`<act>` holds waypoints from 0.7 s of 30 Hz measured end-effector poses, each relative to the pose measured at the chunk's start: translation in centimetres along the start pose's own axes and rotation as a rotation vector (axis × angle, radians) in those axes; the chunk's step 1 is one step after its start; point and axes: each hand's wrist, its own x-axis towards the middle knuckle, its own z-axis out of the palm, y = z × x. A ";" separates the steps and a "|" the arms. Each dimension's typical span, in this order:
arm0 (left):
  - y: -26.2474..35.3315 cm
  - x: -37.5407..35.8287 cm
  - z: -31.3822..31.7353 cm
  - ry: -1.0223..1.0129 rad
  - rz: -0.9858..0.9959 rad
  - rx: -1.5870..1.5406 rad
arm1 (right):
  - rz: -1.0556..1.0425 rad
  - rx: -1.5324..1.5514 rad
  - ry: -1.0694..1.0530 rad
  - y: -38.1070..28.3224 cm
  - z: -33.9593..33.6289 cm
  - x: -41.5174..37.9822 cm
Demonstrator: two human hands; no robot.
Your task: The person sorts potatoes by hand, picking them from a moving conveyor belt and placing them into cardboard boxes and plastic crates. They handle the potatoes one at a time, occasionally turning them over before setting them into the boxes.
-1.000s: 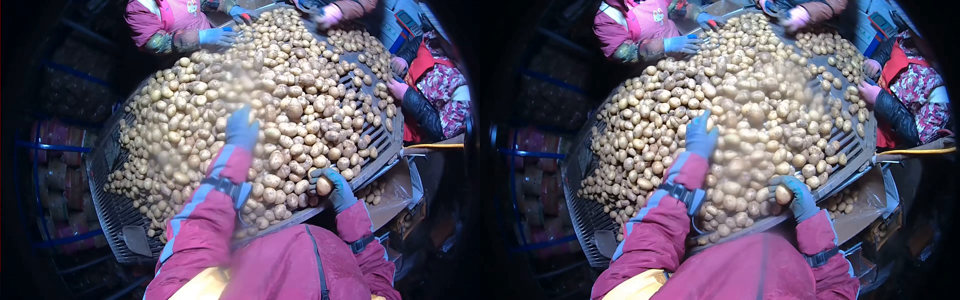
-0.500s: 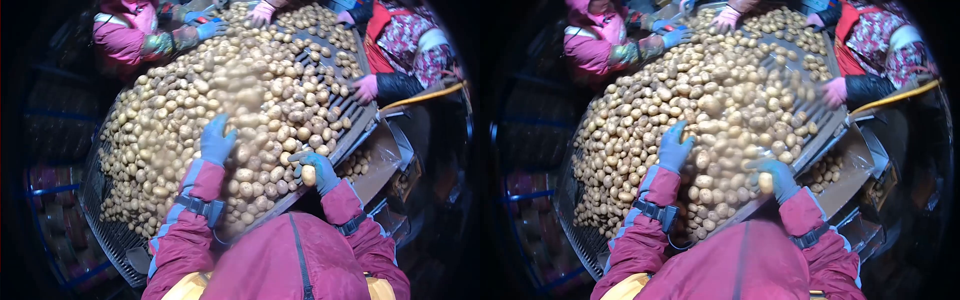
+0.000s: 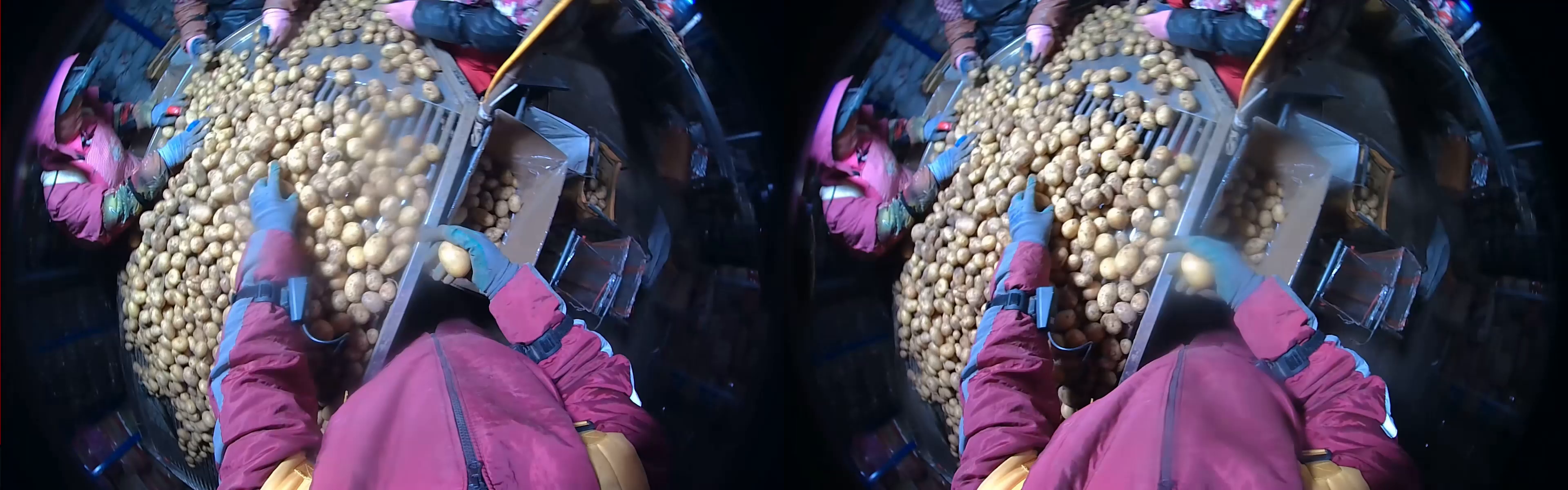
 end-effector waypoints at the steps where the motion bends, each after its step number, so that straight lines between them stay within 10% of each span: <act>1: 0.4 0.1 -0.7 -0.012 -0.012 -0.075 | -0.023 -0.002 0.030 -0.1 -0.5 -0.5; 7: 5.7 -2.5 -8.5 -0.299 -0.492 -1.190 | -0.100 0.066 0.156 0.6 -6.0 -0.7; 13: 9.5 -8.6 -10.6 -0.482 -0.554 -1.839 | 0.003 0.335 0.052 -0.2 -7.8 0.1; 15: 12.4 -10.1 -11.7 -0.287 0.170 -0.711 | 0.003 0.337 0.030 0.1 -8.0 0.2; 18: 14.9 -12.0 -12.9 -0.621 -0.722 -1.962 | -0.031 0.339 -0.004 2.0 -9.0 1.1; 21: 16.0 -13.6 -11.4 -0.647 -0.769 -1.824 | -0.076 0.352 -0.031 3.3 -9.9 0.6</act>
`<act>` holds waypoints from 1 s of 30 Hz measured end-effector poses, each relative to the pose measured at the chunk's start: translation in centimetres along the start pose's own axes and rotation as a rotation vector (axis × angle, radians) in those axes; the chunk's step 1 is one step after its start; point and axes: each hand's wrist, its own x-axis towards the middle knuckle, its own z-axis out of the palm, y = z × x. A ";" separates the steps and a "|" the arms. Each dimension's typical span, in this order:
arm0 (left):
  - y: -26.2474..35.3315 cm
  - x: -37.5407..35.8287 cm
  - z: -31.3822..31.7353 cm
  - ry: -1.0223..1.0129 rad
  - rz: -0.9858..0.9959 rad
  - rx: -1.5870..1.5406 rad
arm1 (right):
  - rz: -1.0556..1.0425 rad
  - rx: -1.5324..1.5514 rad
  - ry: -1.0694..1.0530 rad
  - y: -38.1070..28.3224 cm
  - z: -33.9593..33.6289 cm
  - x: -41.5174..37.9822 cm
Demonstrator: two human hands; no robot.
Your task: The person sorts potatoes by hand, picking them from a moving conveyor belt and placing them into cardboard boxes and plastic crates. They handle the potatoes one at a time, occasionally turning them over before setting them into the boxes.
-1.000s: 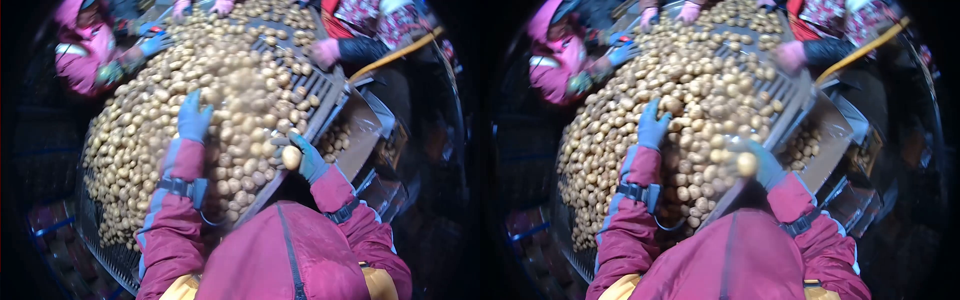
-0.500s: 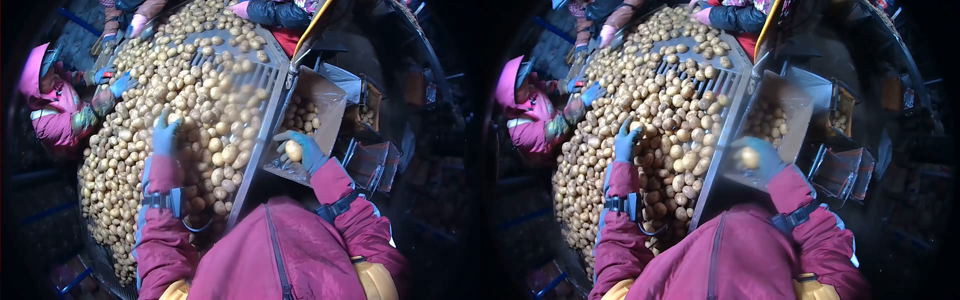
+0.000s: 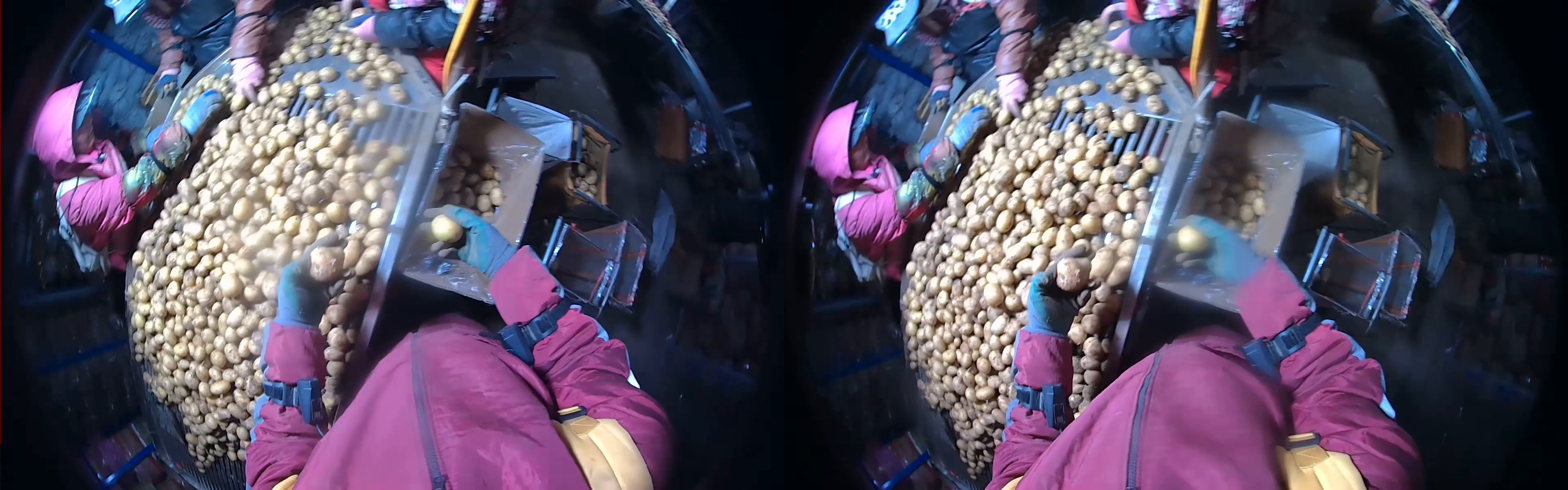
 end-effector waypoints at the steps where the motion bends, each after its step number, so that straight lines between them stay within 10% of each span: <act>1: -0.5 -0.2 0.6 -0.004 -0.034 -0.055 | -0.001 0.018 0.007 0.2 -0.4 -0.5; 10: -5.7 0.3 2.5 -0.104 0.003 0.460 | -0.157 0.078 0.405 -0.4 -9.3 -9.1; 17: -7.3 1.5 5.1 -0.197 -0.276 0.011 | -0.624 0.326 0.746 -9.8 -25.3 -12.4; 26: -8.3 2.5 8.0 -0.067 -0.199 -0.101 | -0.180 -0.383 0.105 -4.3 0.9 -7.9; 30: -12.9 5.5 1.8 -0.189 0.215 0.599 | -0.257 -0.422 -0.160 -0.2 6.9 -4.9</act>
